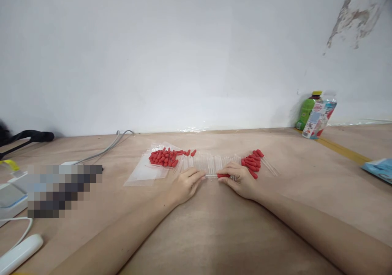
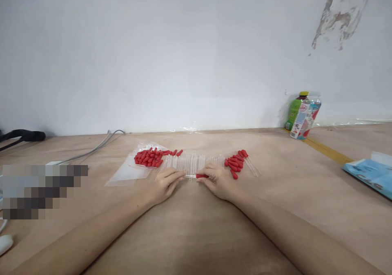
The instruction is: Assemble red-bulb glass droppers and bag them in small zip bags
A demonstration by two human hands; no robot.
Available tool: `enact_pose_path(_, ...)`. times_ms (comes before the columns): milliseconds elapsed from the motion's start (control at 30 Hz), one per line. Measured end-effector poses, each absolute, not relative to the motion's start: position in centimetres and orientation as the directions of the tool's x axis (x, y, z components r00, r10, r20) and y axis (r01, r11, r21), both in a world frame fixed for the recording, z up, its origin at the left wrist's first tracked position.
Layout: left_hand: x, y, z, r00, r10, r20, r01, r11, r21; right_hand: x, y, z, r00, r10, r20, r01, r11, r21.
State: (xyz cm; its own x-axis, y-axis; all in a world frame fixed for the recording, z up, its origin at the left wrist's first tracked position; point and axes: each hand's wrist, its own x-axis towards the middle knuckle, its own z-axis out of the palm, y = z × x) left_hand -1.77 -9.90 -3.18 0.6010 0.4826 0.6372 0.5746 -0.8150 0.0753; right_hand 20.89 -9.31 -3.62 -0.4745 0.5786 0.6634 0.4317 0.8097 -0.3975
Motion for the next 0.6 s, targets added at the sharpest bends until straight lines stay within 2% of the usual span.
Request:
enact_pose_path(133, -1.65, -9.97, -3.23, 0.611, 0.49, 0.622, 0.569, -0.818, 0.085, 20.74, -9.57, -3.57, -0.516, 0.528, 0.675, 0.46, 0.835, -0.302)
enact_pose_path(600, -1.11, -10.27, -3.33, 0.612, 0.48, 0.628, 0.558, -0.825, 0.088, 20.25, -10.16, -2.91, -0.578, 0.497, 0.648, 0.468, 0.852, -0.236)
